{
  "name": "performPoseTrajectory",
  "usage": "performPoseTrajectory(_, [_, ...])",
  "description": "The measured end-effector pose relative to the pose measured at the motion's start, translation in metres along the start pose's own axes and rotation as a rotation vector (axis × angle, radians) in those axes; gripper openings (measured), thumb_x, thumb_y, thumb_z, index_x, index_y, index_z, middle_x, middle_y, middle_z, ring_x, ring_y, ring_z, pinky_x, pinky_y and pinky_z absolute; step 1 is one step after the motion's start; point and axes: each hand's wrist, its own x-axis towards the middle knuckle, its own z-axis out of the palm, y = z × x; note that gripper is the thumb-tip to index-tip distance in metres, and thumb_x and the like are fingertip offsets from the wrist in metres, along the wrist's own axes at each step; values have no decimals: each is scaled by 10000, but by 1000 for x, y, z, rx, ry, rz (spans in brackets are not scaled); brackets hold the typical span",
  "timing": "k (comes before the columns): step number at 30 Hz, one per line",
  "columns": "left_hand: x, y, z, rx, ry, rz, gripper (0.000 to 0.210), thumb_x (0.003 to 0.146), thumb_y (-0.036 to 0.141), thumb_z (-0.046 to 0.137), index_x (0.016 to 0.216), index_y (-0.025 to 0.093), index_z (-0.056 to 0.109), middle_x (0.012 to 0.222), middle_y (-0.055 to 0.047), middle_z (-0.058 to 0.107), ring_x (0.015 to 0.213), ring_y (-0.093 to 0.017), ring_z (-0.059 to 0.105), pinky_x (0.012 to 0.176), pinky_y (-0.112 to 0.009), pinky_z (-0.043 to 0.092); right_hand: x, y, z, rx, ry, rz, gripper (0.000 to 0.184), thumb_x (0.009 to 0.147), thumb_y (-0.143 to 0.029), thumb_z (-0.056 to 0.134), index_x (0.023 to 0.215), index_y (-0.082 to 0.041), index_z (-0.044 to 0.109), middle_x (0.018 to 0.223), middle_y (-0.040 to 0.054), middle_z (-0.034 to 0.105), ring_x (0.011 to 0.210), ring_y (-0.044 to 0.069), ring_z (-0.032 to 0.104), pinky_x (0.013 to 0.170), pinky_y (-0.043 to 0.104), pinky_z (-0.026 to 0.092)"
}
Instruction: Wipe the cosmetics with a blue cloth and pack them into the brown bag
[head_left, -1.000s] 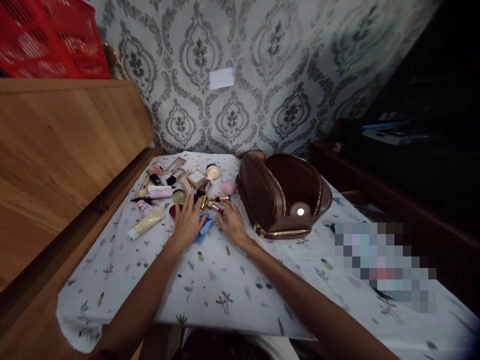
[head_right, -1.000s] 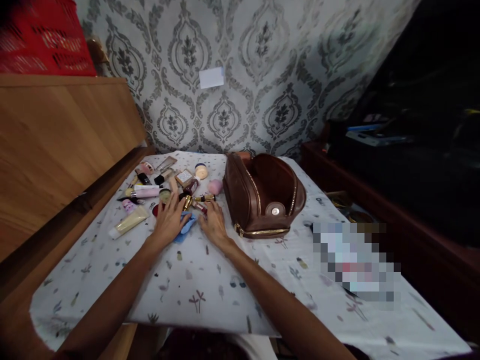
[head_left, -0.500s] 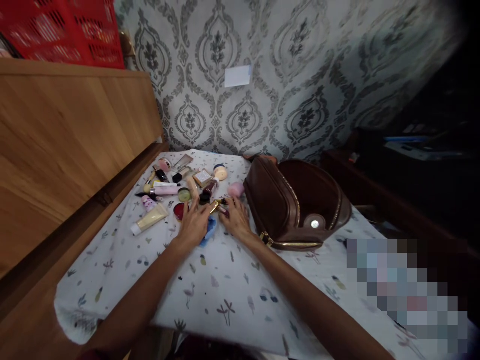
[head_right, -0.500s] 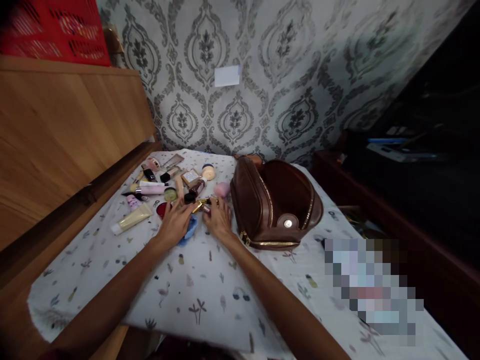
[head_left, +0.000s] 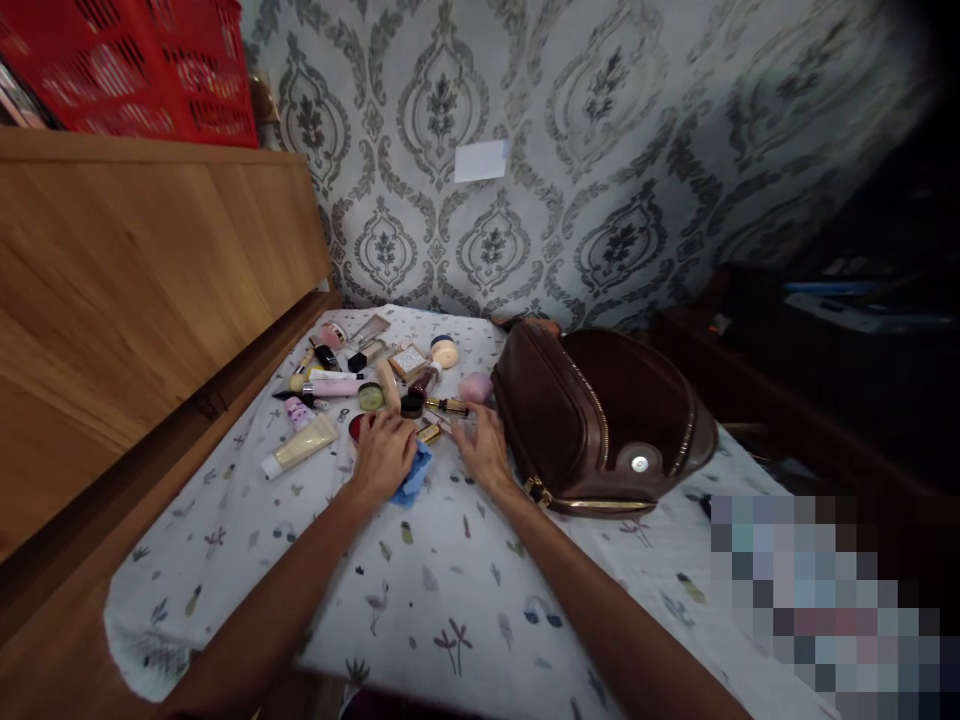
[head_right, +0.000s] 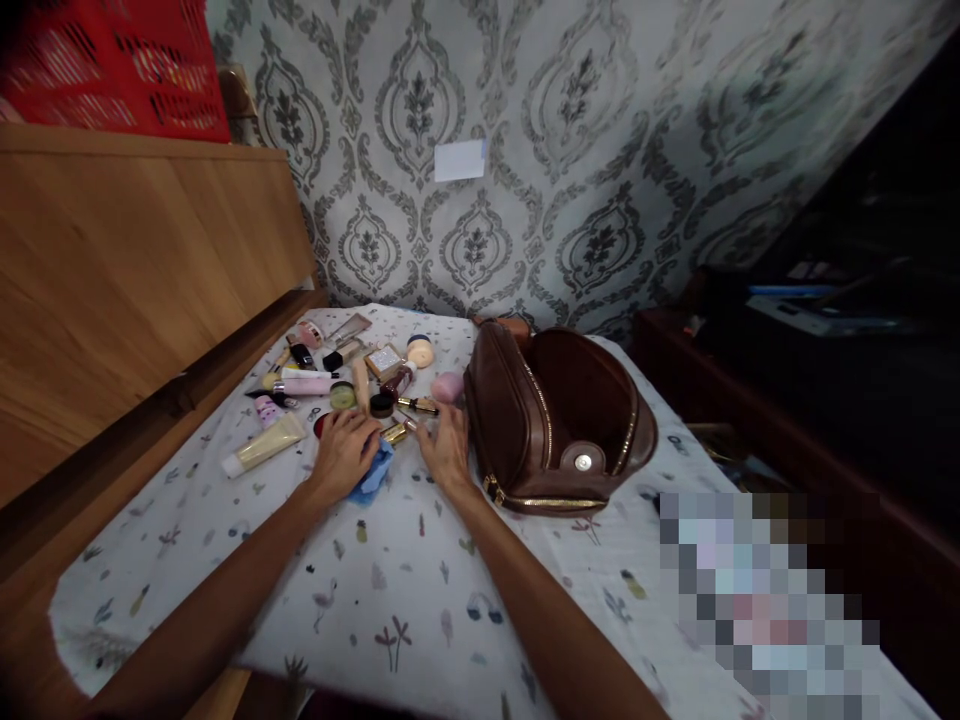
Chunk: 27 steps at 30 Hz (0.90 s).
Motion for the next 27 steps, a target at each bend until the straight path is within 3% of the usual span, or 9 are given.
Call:
performPoseTrajectory(3, [0,1,0,7,6,6,210,975,201,484,947,200,693,979,-72,726,1005,-278,577,970,-484,392,1,1,4,49,-16,-1,389,777,-344,622,1127,-180,665,1170,146,679,1104,316,604,1016,501,447])
performPoseTrajectory(7, [0,0,1,13,10,9,193,970,202,499,945,201,690,973,-68,723,993,-271,578,965,-476,399,1,1,1,129,-10,46,310,869,-400,526,1031,-182,674,853,70,715,775,233,649,762,374,531])
performPoseTrajectory(10, [-1,1,-1,20,14,4,183,965,199,504,956,201,687,967,-70,716,989,-274,577,956,-475,409,1,4,-2,164,36,83,308,893,-421,493,988,-187,669,768,45,695,701,210,623,690,333,518])
performPoseTrajectory(14, [10,9,-9,33,20,8,214,976,201,468,1029,196,676,1035,-95,689,1053,-285,555,987,-480,401,2,12,-2,184,117,121,307,889,-365,461,1052,-171,633,964,101,723,862,232,657,798,366,533])
performPoseTrajectory(18, [44,31,-10,42,-29,58,248,984,247,460,1155,185,629,1175,-123,639,1170,-314,508,1043,-493,372,2,19,4,187,141,132,398,860,-269,455,1222,-156,574,1155,144,701,1060,259,654,983,444,499])
performPoseTrajectory(23, [92,61,18,34,-147,48,306,967,287,514,1240,153,546,1259,-185,589,1218,-349,505,1006,-508,409,0,30,10,186,141,136,557,859,-225,436,1407,-128,451,1358,193,605,1249,279,585,1107,502,421])
performPoseTrajectory(27, [113,72,47,-1,-250,-19,393,932,301,592,1276,134,499,1215,-197,617,1134,-348,596,933,-478,465,0,36,11,164,130,139,604,846,-208,431,1441,-108,417,1404,221,564,1285,300,562,1118,536,405])
